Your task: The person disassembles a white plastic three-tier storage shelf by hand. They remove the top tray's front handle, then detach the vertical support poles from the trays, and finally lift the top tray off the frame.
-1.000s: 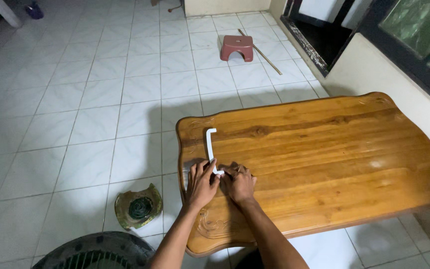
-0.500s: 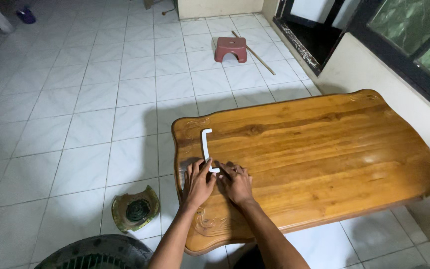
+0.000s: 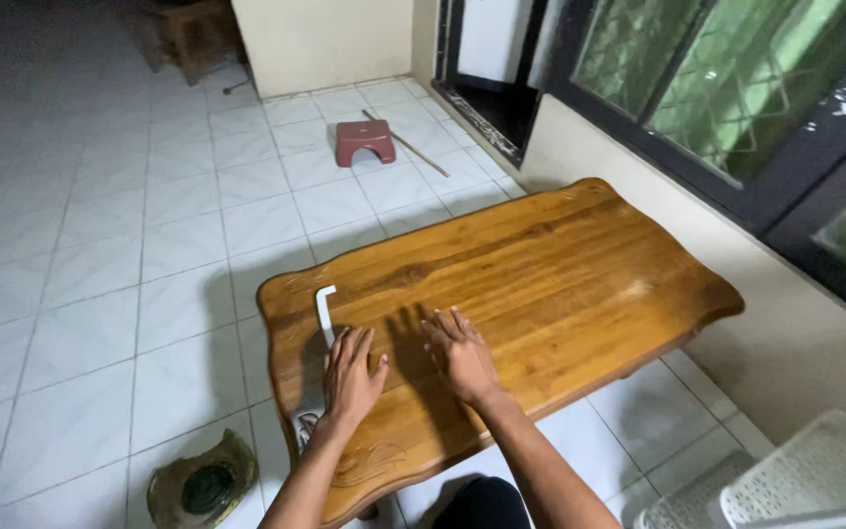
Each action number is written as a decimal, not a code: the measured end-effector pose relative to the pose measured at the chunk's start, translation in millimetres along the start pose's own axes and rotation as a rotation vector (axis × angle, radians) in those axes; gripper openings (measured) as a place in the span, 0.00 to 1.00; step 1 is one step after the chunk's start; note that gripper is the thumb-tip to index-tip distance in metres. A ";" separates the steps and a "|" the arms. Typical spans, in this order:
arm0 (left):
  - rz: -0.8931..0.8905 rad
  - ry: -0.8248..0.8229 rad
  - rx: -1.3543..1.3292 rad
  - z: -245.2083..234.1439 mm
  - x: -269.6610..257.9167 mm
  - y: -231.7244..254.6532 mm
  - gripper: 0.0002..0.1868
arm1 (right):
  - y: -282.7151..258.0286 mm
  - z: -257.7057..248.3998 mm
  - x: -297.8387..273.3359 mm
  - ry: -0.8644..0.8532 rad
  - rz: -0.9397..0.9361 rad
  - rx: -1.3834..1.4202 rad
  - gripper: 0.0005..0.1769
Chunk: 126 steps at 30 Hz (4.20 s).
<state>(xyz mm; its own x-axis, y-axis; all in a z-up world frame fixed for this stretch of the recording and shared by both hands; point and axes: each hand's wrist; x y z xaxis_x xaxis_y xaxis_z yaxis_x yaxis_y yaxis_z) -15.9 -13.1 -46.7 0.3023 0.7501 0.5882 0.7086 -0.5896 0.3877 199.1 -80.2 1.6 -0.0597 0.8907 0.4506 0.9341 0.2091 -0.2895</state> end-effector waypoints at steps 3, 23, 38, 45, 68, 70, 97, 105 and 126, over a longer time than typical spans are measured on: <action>0.087 -0.075 -0.054 5.5 21.8 50.9 0.27 | 18.8 -43.7 -16.8 0.077 0.041 -0.097 0.24; 0.906 -0.367 -1.045 9.8 79.7 485.9 0.21 | 15.5 -384.6 -230.3 0.709 0.400 -0.871 0.18; 0.704 -0.977 -1.379 44.2 23.7 543.5 0.19 | 41.0 -407.8 -331.1 1.253 0.626 -0.753 0.40; 0.663 -0.864 -1.391 47.6 9.2 541.7 0.18 | 77.6 -400.3 -341.8 1.318 0.826 -0.629 0.22; 0.694 -0.711 -1.307 -36.2 -68.3 576.2 0.12 | 121.8 -458.4 -418.8 1.382 0.802 -0.605 0.13; 0.694 -0.708 -1.296 -40.9 -72.9 578.8 0.11 | 126.1 -462.1 -422.5 1.375 0.807 -0.601 0.12; 0.786 -0.362 -1.039 105.4 63.2 566.2 0.31 | 7.4 -323.0 -322.3 1.209 1.000 -0.534 0.49; 0.905 -0.544 -0.828 117.7 49.3 542.8 0.20 | 37.5 -310.6 -342.1 1.144 0.950 -0.605 0.32; 0.989 -0.268 -0.830 56.2 -36.4 534.9 0.28 | 107.7 -404.8 -495.7 1.041 0.934 -0.052 0.20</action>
<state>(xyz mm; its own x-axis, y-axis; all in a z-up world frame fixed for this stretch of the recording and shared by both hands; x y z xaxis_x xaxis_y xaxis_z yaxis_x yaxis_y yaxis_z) 388.0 -339.0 99.4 0.6476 -0.1214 0.7522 -0.4529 -0.8553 0.2518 471.8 -662.6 89.0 0.8478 -0.0189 0.5300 0.4965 -0.3230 -0.8057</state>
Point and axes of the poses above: each hand's wrist, its own x-axis towards the middle knuckle, its own z-axis out of the palm, y = z × x, and after that the axes turned 1 degree about x, right-handed
